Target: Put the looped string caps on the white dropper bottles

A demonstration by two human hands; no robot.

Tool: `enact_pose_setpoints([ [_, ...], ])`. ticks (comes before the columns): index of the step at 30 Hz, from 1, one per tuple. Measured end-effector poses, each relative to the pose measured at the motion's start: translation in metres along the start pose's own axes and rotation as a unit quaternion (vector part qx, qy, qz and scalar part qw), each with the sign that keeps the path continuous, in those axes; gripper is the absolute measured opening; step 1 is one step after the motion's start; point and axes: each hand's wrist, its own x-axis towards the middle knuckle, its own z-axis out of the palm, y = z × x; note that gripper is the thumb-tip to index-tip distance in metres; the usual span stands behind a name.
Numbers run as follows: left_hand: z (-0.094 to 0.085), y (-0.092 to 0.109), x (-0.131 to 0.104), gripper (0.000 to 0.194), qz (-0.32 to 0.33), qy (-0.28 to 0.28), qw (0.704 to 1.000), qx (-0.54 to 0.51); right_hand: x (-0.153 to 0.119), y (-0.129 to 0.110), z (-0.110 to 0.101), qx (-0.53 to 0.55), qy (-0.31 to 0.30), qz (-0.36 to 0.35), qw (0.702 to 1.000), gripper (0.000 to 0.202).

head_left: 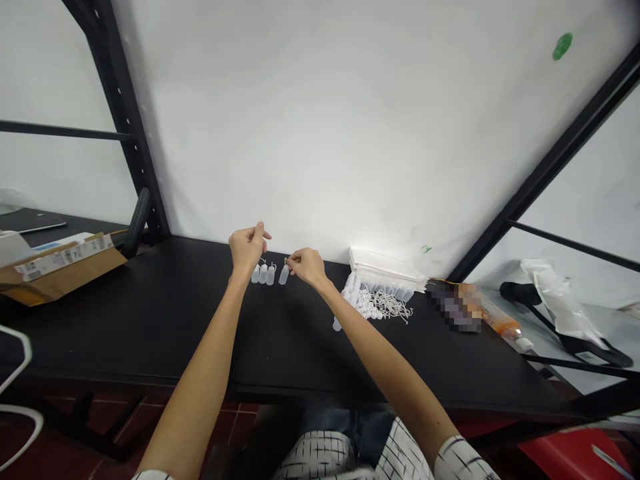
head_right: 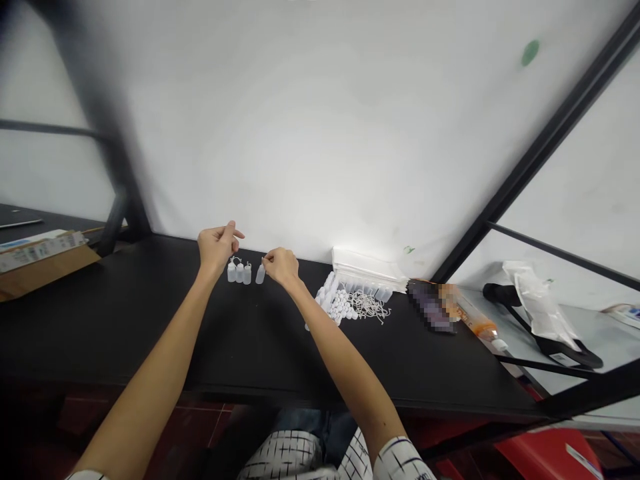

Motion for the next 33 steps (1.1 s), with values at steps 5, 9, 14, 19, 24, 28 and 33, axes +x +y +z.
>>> enact_pose_setpoints([
  [5,0.005,0.0,-0.003,0.045,0.007,0.01,1.0,0.0,0.001,-0.004,0.01,-0.017,-0.007,0.002,1.0,0.02],
  [9,0.004,0.001,-0.003,0.045,0.001,0.015,0.999,0.029,0.001,-0.006,0.014,-0.021,-0.004,-0.001,1.0,0.022],
  [14,0.005,0.001,-0.003,0.046,-0.005,0.006,0.999,0.035,0.0,-0.009,0.014,-0.026,-0.005,-0.005,1.0,0.023],
  [19,0.006,0.0,-0.003,0.046,-0.003,0.023,0.999,0.032,-0.004,-0.013,0.013,-0.035,-0.005,-0.007,0.999,0.023],
  [24,0.007,-0.001,-0.002,0.046,0.008,0.046,0.999,0.02,-0.006,-0.014,0.014,-0.045,0.0,-0.009,0.999,0.025],
  [28,0.007,-0.001,-0.002,0.045,0.008,0.051,0.999,0.015,-0.007,-0.015,0.01,-0.047,0.0,-0.009,0.999,0.026],
  [33,0.009,0.009,-0.008,0.046,0.03,0.039,0.999,-0.025,-0.011,-0.011,-0.01,-0.058,0.008,-0.014,0.998,0.028],
])
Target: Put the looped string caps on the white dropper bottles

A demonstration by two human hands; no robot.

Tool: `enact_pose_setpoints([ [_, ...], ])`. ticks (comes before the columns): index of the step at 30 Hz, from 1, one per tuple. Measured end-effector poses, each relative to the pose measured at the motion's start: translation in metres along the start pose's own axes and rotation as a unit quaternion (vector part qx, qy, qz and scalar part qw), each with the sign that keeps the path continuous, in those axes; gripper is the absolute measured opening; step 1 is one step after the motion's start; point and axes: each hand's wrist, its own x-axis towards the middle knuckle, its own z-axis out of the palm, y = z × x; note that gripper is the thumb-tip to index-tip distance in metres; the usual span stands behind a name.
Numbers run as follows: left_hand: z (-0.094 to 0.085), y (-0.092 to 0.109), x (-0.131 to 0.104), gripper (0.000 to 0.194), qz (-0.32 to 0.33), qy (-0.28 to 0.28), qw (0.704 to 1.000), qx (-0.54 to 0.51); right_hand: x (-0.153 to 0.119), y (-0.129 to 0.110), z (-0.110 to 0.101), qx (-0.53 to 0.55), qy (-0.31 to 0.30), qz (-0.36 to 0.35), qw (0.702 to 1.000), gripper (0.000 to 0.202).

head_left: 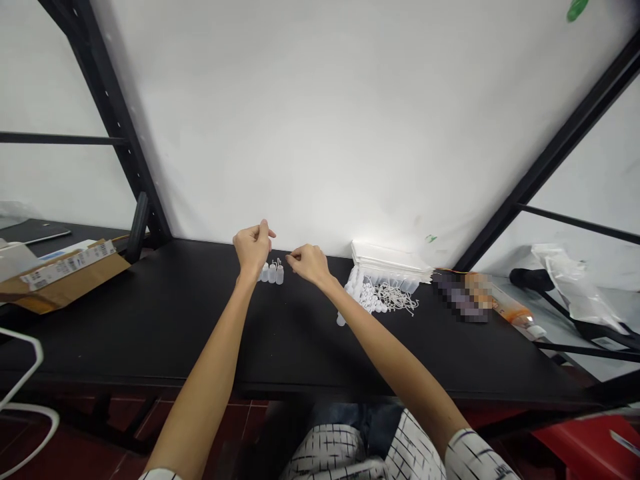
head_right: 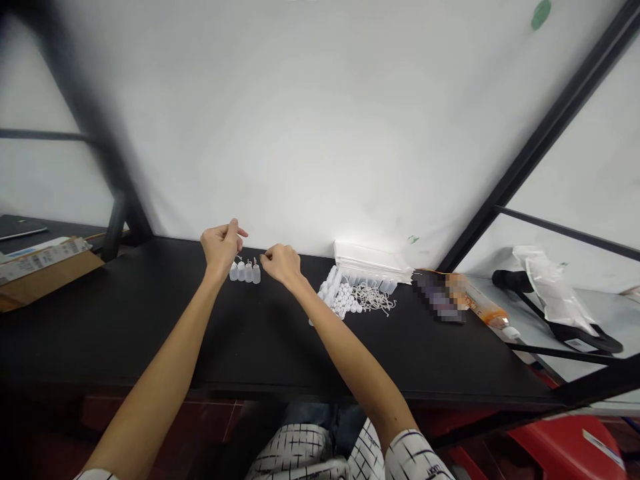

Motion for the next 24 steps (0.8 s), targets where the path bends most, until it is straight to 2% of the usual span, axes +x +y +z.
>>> enact_pose_setpoints([
  [3,0.007,0.012,-0.012,0.046,0.029,-0.045,0.998,-0.018,-0.007,0.017,-0.019,0.016,0.027,-0.009,0.999,0.025],
  [5,0.014,0.021,-0.025,0.043,0.067,-0.103,0.992,-0.018,-0.015,0.036,-0.032,0.025,0.059,-0.012,0.998,0.023],
  [7,0.023,0.03,-0.042,0.042,0.107,-0.193,0.975,-0.015,-0.027,0.06,-0.044,0.031,0.099,0.0,0.995,0.022],
  [9,0.03,0.037,-0.058,0.04,0.138,-0.297,0.945,-0.001,-0.042,0.089,-0.055,0.033,0.14,0.029,0.989,0.023],
  [12,0.037,0.043,-0.077,0.039,0.165,-0.44,0.882,0.037,-0.068,0.135,-0.067,0.05,0.196,0.051,0.978,0.025],
  [15,0.04,0.044,-0.086,0.045,0.189,-0.509,0.836,0.081,-0.09,0.177,-0.076,0.113,0.226,0.091,0.963,0.029],
  [17,0.04,0.044,-0.088,0.05,0.193,-0.534,0.815,0.116,-0.099,0.199,-0.08,0.15,0.215,0.132,0.956,0.033],
  [20,0.039,0.044,-0.088,0.05,0.172,-0.589,0.775,0.153,-0.106,0.222,-0.086,0.174,0.148,0.135,0.964,0.036],
  [24,0.04,0.042,-0.089,0.048,0.138,-0.609,0.762,0.173,-0.109,0.233,-0.09,0.141,0.06,0.109,0.982,0.032],
])
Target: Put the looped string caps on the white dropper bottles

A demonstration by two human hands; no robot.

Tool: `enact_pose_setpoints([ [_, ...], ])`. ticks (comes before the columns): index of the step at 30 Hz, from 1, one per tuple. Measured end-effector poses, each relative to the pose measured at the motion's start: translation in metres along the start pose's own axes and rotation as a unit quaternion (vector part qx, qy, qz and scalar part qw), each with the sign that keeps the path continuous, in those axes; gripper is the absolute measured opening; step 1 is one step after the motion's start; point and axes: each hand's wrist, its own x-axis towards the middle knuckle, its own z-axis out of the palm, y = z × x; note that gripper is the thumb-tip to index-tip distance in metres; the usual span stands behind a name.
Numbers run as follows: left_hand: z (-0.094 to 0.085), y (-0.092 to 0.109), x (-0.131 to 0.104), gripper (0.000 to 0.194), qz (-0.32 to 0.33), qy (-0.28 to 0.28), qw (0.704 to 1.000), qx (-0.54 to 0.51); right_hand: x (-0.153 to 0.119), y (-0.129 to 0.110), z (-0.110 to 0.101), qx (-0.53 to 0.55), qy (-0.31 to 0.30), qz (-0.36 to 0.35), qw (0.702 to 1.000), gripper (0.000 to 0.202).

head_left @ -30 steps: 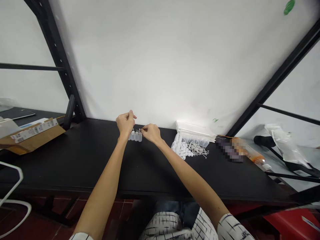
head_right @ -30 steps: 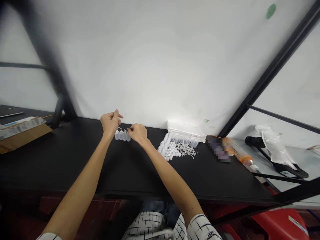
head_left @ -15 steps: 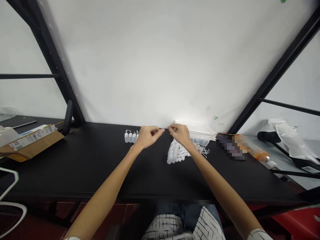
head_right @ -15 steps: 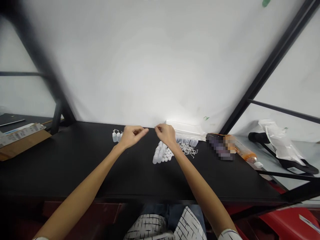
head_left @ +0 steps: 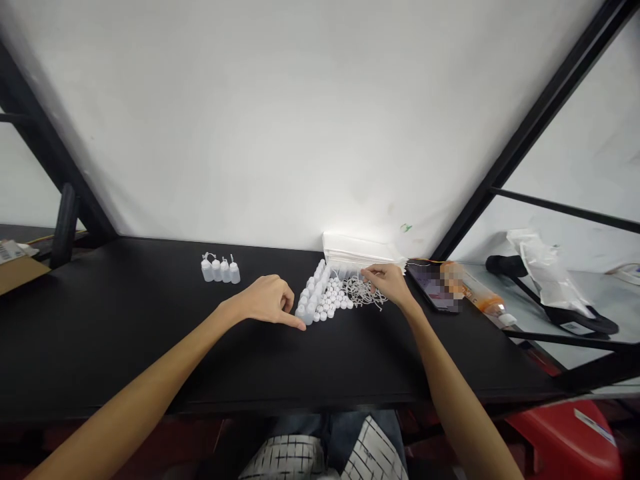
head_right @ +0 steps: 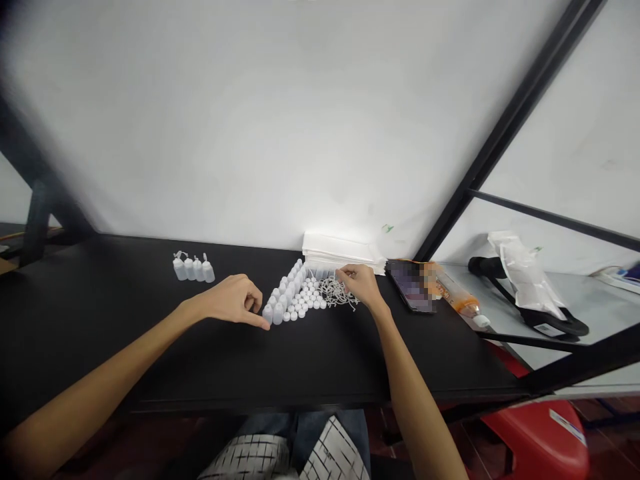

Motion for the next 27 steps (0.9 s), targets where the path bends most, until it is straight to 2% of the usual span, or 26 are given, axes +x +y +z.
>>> enact_pose_setpoints([
  [3,0.004,0.0,0.001,0.05,-0.003,-0.021,1.0,-0.009,-0.002,0.001,-0.004,-0.047,-0.028,-0.016,0.998,0.027],
  [6,0.008,0.0,0.003,0.049,0.004,-0.022,1.0,-0.007,-0.004,0.0,-0.007,-0.118,-0.024,-0.031,0.992,0.025],
  [10,0.009,-0.002,0.004,0.045,0.001,-0.006,1.0,-0.008,-0.005,-0.002,-0.008,-0.193,-0.024,-0.017,0.981,0.022],
  [13,0.008,-0.004,0.004,0.039,-0.011,-0.02,1.0,-0.019,-0.005,-0.003,-0.004,-0.219,-0.043,-0.006,0.975,0.02],
  [18,0.004,-0.005,0.002,0.027,-0.007,-0.052,0.998,-0.032,-0.006,-0.003,0.001,-0.212,-0.043,0.01,0.976,0.014],
  [27,-0.008,0.008,-0.002,0.012,0.0,-0.022,0.996,-0.083,-0.003,0.004,-0.005,-0.142,0.007,0.016,0.99,0.019],
])
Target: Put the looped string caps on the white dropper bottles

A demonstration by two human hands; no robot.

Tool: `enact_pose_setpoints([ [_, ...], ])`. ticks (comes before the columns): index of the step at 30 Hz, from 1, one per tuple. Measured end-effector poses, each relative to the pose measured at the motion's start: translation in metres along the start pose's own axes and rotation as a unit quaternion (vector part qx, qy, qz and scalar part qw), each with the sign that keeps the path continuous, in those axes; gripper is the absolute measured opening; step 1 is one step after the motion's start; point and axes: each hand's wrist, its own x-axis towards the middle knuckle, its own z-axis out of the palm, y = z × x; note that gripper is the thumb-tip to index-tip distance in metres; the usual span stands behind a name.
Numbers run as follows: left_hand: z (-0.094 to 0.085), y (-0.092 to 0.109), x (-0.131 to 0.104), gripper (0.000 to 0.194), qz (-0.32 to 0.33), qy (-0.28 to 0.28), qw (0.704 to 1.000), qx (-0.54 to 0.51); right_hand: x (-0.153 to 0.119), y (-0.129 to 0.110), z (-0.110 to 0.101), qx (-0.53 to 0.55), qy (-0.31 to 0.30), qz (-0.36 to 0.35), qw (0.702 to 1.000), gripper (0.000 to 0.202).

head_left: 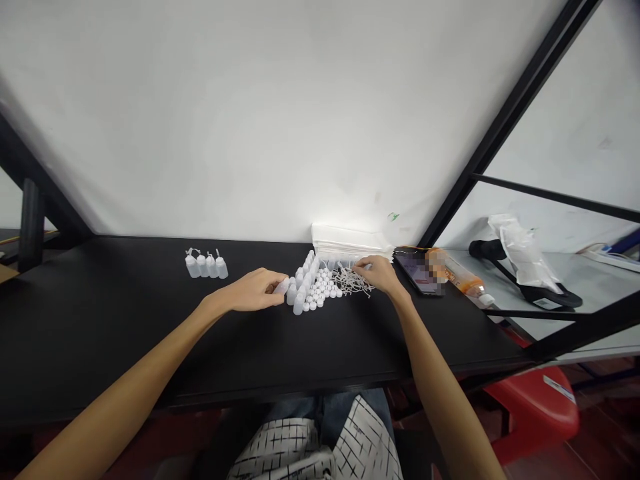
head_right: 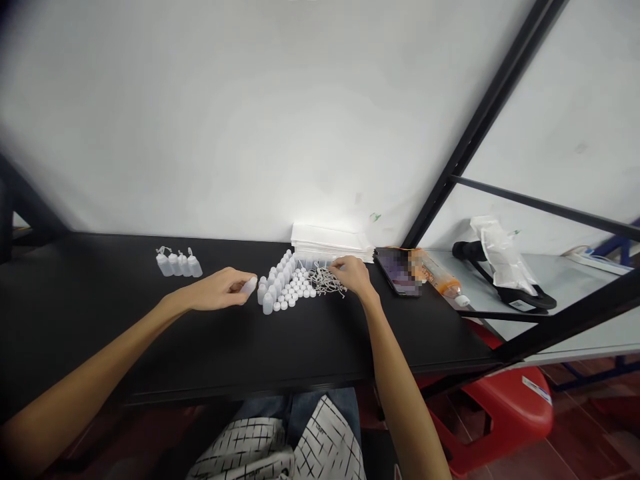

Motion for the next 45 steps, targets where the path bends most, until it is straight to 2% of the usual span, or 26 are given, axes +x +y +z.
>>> enact_pose_setpoints([
  [5,-0.001,0.0,-0.002,0.012,-0.014,-0.008,0.998,-0.055,-0.001,-0.001,-0.004,0.084,0.024,0.022,0.996,0.022],
  [10,-0.002,-0.003,-0.001,0.015,0.014,0.05,0.999,-0.008,-0.003,-0.005,-0.007,0.158,0.026,0.025,0.987,0.028],
  [15,-0.003,-0.004,-0.001,0.007,0.03,0.059,0.998,0.003,-0.003,-0.008,-0.008,0.2,0.042,0.025,0.979,0.028],
  [19,-0.003,-0.003,-0.003,0.009,0.024,0.066,0.998,-0.006,-0.003,-0.009,-0.01,0.249,0.04,0.016,0.967,0.031],
  [23,-0.001,-0.001,-0.003,0.006,0.023,0.063,0.998,0.016,-0.004,-0.008,-0.01,0.239,0.006,0.016,0.971,0.031],
  [26,0.0,0.0,-0.002,0.006,0.029,0.061,0.997,0.025,-0.004,-0.008,-0.011,0.236,0.005,0.012,0.972,0.031],
  [31,0.001,0.001,-0.003,0.012,0.026,0.061,0.998,-0.01,-0.007,-0.014,-0.013,0.258,-0.006,0.01,0.966,0.032],
  [37,0.004,0.003,-0.003,0.02,0.031,0.077,0.996,-0.016,-0.012,-0.028,-0.016,0.361,-0.023,0.021,0.932,0.03],
  [43,0.012,0.004,0.001,0.024,0.054,0.093,0.994,-0.017,-0.017,-0.067,-0.008,0.476,-0.075,-0.058,0.874,0.025],
  [45,0.014,0.004,0.001,0.026,0.054,0.09,0.994,-0.026,-0.02,-0.084,-0.003,0.487,-0.085,-0.082,0.865,0.025],
])
